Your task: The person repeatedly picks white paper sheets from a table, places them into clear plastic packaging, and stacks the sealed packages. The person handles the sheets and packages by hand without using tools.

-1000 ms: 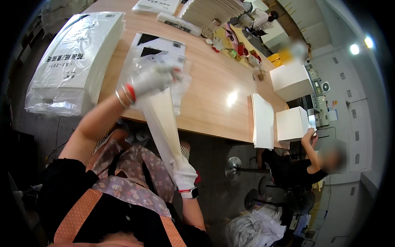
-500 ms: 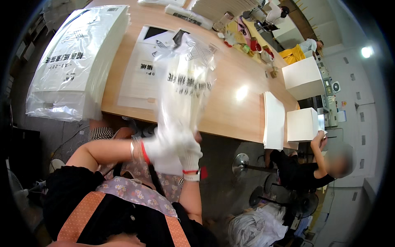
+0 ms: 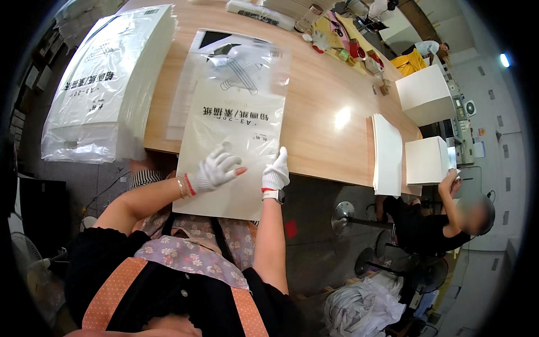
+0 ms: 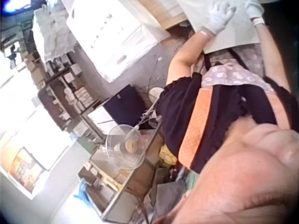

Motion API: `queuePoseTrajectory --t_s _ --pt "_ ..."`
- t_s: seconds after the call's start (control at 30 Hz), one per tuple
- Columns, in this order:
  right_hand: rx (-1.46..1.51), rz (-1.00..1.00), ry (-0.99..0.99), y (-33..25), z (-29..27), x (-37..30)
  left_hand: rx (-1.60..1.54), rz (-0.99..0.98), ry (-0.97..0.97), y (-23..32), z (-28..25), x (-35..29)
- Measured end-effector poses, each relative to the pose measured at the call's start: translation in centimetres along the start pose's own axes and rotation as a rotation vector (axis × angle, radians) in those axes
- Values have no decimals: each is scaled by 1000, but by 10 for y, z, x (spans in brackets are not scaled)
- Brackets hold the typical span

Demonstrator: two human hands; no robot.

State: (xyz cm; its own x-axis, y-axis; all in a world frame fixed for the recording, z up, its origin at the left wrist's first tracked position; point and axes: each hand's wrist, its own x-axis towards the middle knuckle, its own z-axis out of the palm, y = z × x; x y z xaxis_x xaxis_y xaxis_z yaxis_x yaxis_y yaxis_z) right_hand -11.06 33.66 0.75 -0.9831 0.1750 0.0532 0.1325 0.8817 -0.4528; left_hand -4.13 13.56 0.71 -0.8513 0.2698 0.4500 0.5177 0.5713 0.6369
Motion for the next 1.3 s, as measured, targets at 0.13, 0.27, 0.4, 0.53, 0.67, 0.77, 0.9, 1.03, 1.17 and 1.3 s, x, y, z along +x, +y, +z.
queuePoseTrajectory --t_s 0.13,0.27,0.4,0.53,0.67,0.77,0.9,1.03,1.17,1.3 --pt "-35 -27 31 12 -5 5 581 -178 363 -79 -27 -28" --pt "326 -81 -106 43 4 -22 143 -608 368 -62 -72 -58" --pt "1094 105 -473 56 3 -98 170 -797 250 -19 -82 -127" --pt "740 -1 -500 91 -26 -196 -441 -1039 212 48 -106 -186" --pt "819 46 -571 79 -62 -271 -1358 -1079 -59 89 -131 -220" --pt "539 -163 -764 46 -86 -265 -1082 -974 -99 77 -117 -247" --pt "166 -312 -419 57 -56 -207 -105 -680 187 64 -103 -196" --pt "109 -376 -420 83 -75 -192 -788 -944 357 78 -116 -182" --pt "1004 304 -339 102 -60 -174 -456 -494 306 69 -103 -153" --pt "1189 382 -682 50 -18 -145 -206 -45 273 104 -139 -77"
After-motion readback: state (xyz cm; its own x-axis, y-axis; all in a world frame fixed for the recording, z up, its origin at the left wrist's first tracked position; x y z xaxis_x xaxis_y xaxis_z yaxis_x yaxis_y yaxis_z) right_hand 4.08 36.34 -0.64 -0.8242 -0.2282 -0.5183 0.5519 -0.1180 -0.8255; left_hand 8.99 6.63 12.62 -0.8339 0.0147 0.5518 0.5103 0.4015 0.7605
